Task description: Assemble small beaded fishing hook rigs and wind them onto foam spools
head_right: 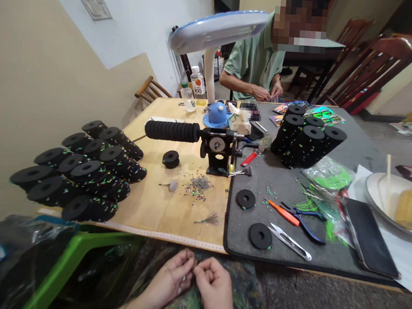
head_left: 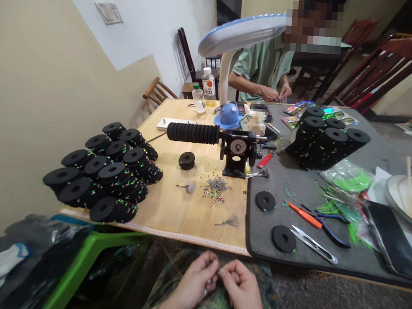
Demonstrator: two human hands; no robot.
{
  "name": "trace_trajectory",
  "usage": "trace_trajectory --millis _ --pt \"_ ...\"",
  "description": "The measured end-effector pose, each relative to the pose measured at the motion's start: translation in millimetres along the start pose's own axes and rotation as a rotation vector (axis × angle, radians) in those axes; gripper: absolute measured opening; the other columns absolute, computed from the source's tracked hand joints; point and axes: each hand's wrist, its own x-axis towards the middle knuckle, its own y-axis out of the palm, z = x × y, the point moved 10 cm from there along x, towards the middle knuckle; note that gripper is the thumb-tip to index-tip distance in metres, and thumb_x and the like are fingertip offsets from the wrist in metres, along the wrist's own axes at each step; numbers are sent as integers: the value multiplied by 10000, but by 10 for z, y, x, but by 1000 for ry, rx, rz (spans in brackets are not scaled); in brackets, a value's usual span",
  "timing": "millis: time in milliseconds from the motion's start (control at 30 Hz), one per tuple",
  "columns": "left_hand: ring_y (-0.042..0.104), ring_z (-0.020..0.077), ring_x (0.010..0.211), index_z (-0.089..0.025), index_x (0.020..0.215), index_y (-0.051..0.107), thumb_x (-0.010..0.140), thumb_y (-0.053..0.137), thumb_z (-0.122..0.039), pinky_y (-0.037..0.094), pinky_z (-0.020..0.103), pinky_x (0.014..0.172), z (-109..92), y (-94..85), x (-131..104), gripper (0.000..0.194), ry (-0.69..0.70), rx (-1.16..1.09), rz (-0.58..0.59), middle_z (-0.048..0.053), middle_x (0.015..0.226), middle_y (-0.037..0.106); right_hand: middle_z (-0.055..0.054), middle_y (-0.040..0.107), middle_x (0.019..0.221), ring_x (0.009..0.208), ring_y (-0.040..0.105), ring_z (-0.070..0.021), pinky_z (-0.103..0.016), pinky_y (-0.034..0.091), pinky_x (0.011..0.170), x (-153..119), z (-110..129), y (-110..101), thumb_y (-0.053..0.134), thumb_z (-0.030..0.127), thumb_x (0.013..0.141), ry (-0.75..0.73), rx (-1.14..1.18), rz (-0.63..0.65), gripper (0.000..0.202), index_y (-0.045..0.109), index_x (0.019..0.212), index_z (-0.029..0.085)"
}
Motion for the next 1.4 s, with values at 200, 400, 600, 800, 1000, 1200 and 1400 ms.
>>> trace_trajectory --millis 200,400,600,800,1000,1200,1400 --pt "281 41 440 -205 684 445 533 819 -616 118 223 453 -22 51 -19 576 25 50 42 -112 495 382 95 392 415 386 282 -75 -207 211 398 5 91 -54 723 603 652 29 35 -63 454 635 654 157" --pt "250 43 433 -208 670 438 574 793 -624 142 228 450 -69 109 -62 555 53 100 75 -120 478 374 95 383 412 388 301 -83 -218 220 398 11 143 -72 731 542 664 -5 -23 -71 386 663 654 162" --pt "279 43 446 -197 695 466 595 793 -600 151 226 461 -75 89 -52 529 55 113 65 -109 508 403 110 354 430 391 267 -77 -211 183 392 13 90 -37 691 469 713 -17 -24 -35 309 587 644 186" --pt "300 48 466 -199 709 465 558 793 -632 152 222 468 -40 44 6 564 52 96 37 -96 547 408 121 347 438 393 238 -63 -198 174 397 24 14 -1 697 495 698 28 40 -14 345 548 663 187" --pt "278 50 465 -206 698 453 556 771 -662 134 225 456 -82 33 -3 574 60 129 3 -101 554 383 115 351 427 385 233 -61 -193 146 379 5 -28 27 719 572 672 67 68 6 420 558 637 186" --pt "281 62 502 -198 707 482 596 761 -640 168 225 474 -209 40 -68 535 119 208 -20 -103 578 362 120 323 412 373 216 -55 -192 143 375 0 19 -36 702 679 636 97 96 -23 517 568 628 180" --pt "283 85 532 -204 713 475 659 690 -668 216 232 490 -231 -13 -73 514 179 341 -20 -95 599 363 125 324 402 351 231 -55 -199 154 367 -18 34 46 671 679 666 109 52 59 505 540 619 194"
